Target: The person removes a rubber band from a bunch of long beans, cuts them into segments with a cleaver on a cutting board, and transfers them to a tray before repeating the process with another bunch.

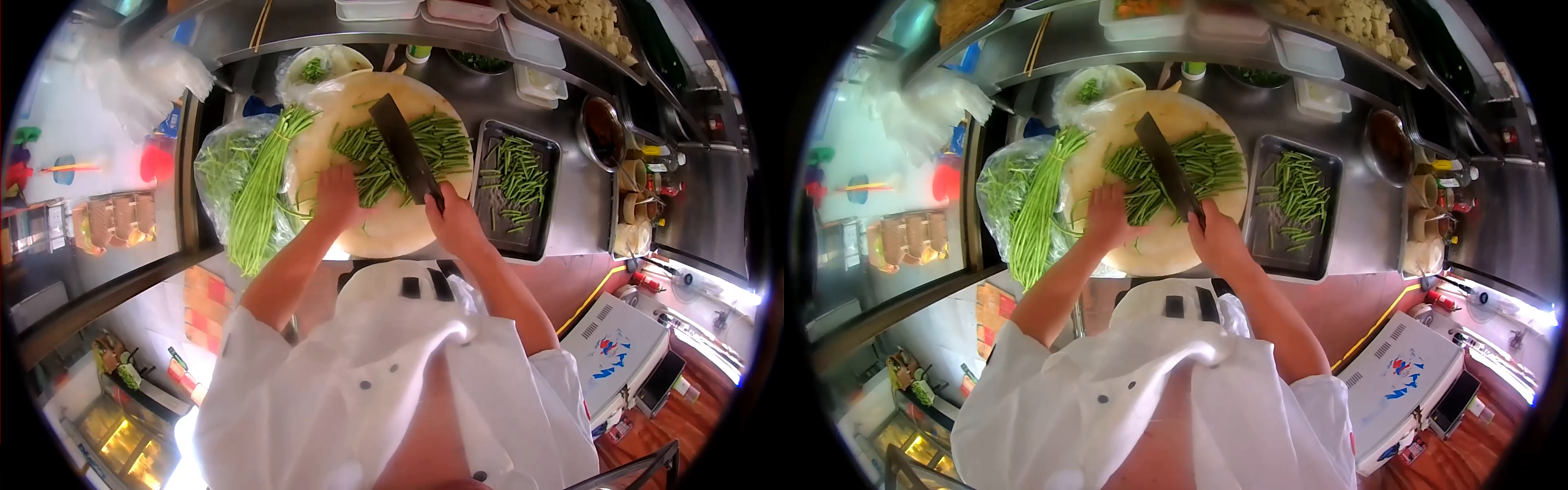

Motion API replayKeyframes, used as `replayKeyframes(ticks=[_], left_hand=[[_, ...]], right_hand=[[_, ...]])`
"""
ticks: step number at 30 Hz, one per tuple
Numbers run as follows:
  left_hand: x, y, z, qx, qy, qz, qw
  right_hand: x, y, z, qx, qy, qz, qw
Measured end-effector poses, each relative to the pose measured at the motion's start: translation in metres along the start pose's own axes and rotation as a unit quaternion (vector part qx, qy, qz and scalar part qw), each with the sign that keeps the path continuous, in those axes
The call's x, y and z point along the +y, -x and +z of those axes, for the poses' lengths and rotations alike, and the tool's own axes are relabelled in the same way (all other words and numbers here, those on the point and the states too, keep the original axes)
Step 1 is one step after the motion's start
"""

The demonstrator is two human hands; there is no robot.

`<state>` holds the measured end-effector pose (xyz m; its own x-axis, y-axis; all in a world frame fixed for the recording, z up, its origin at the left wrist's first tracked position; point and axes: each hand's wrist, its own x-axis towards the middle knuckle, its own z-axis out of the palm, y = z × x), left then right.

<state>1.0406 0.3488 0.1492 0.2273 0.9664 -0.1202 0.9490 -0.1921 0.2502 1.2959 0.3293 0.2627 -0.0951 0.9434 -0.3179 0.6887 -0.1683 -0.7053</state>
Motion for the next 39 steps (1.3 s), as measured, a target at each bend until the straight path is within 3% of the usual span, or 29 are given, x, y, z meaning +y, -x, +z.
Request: replayKeyframes(ticks=[3, 7, 14, 16, 22, 32, 37, 39], left_hand=[[-0.016, 0.016, -0.007, -0.015, -0.048, 0.014, 0.999], [-0.011, 0.021, 0.0, -0.044, -0.122, 0.028, 0.991], [0.01, 0.021, 0.012, -0.09, -0.079, -0.036, 0.992], [0.006, 0.026, 0.022, -0.002, -0.055, -0.016, 0.998], [0.003, 0.031, 0.021, 0.071, -0.015, 0.013, 0.997], [0.001, 0.036, 0.018, 0.085, -0.008, 0.034, 0.996], [-0.004, 0.037, 0.023, 0.121, -0.051, 0.107, 0.985], [-0.004, 0.036, 0.026, 0.081, -0.035, 0.089, 0.992]], right_hand=[[0.001, 0.017, -0.003, -0.034, -0.014, 0.034, 0.999], [0.009, 0.031, 0.008, -0.033, 0.01, -0.013, 0.999], [0.004, 0.04, 0.021, -0.076, 0.048, -0.011, 0.996], [-0.003, 0.042, 0.022, -0.089, 0.079, -0.002, 0.993], [-0.006, 0.04, 0.03, -0.108, 0.149, -0.042, 0.982], [-0.013, 0.025, 0.043, -0.165, 0.188, -0.049, 0.967], [-0.014, 0.016, 0.054, -0.191, 0.214, -0.023, 0.958], [-0.006, 0.009, 0.065, -0.192, 0.217, -0.023, 0.957]])
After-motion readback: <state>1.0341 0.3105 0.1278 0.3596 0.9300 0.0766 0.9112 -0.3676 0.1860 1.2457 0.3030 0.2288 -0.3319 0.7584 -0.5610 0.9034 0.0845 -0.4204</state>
